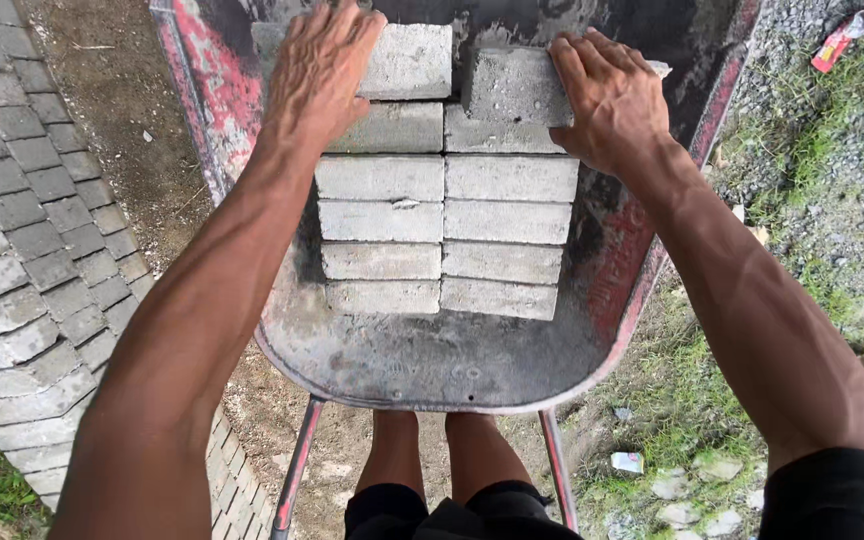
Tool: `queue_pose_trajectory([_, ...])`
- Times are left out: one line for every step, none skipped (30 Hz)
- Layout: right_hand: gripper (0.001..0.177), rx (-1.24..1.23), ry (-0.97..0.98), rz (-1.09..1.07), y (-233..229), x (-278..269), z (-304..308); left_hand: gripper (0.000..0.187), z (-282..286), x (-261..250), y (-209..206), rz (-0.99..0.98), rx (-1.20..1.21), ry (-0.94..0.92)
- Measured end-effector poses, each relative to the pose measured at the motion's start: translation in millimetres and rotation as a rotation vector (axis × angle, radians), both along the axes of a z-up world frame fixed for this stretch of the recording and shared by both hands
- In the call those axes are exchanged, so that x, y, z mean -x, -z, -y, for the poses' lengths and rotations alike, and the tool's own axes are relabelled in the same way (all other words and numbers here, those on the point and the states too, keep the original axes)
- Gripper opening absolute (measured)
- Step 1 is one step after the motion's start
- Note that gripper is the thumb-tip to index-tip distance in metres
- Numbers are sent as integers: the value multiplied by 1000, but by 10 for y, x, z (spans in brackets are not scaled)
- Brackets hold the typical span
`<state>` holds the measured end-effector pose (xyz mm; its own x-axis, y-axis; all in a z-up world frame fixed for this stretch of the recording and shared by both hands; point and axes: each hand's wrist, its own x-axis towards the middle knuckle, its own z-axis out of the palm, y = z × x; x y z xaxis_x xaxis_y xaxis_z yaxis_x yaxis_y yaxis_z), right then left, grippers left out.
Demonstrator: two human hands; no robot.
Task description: The person repeatedly picks up two grey paving stones from a low wall and places them into a wheelbarrow. This action is performed continuously throughout the video.
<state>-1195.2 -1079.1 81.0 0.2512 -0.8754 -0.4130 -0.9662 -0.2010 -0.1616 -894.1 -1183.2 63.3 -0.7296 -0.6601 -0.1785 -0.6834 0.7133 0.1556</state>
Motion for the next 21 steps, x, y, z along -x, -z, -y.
queue_pose_trajectory([92, -18, -19, -2, 145, 12, 109, 82, 60, 31, 176, 37, -20, 11])
queue_pose_trajectory([92, -45, -38, -3, 287, 23, 173, 82, 72, 61, 359, 73, -49, 22])
queue_pose_trajectory([92, -52, -39, -1, 452, 10, 221, 82, 47, 65, 493, 75, -56, 21])
queue_pose_trajectory([93, -91, -61, -17, 621, -1, 252, 81, 8, 72, 633, 86, -48, 22])
queue_pose_trajectory([94, -129, -83, -33, 791, -16, 275, 81, -37, 74, 772, 97, -40, 22])
queue_pose_trajectory([94, -142, -85, -29, 862, -22, 306, 81, -45, 77, 835, 101, -53, 21])
queue_pose_trajectory([93, -145, -75, -18, 915, -36, 327, 81, -63, 73, 880, 90, -19, 20])
queue_pose_trajectory([93, -149, -66, -5, 934, -67, 328, 81, -107, 50, 884, 82, 14, 17])
queue_pose_trajectory([93, -163, -71, 1, 962, -84, 321, 81, -129, 48, 872, 88, -1, 13])
queue_pose_trajectory([93, -163, -73, -23, 947, -78, 326, 84, -139, 71, 828, 78, 78, 18])
queue_pose_trajectory([93, -163, -75, -48, 895, -73, 334, 87, -146, 93, 746, 68, 158, 23])
queue_pose_trajectory([93, -135, -78, -56, 804, -114, 310, 87, -185, 138, 766, 61, 186, 17])
queue_pose_trajectory([96, -126, -21, -38, 697, -165, 285, 100, -219, 174, 771, 103, 27, -106])
queue_pose_trajectory([100, -142, 19, -9, 588, -256, 171, 114, -383, 161, 760, 151, -156, -245])
queue_pose_trajectory([100, -139, -1, -8, 422, -385, 37, 114, -551, 105, 604, 152, -154, -264])
queue_pose_trajectory([95, -115, 94, 46, 240, -482, -90, 108, -723, 82, 448, 51, -107, -317])
queue_pose_trajectory([90, -92, 188, 102, 44, -586, -226, 102, -900, 53, 278, -50, -58, -369])
queue_pose_trajectory([90, -69, 154, 105, -173, -726, -373, 102, -1105, -16, 49, -53, -32, -401])
queue_pose_trajectory([77, -8, 232, 271, -400, -877, -539, 80, -1324, -93, -188, -189, -207, -485])
queue_pose_trajectory([65, 40, 290, 456, -622, -1078, -735, 59, -1607, -228, -451, -321, -373, -581])
queue_pose_trajectory([65, 49, 236, 477, -806, -1264, -918, 59, -1918, -360, -599, -321, -337, -628])
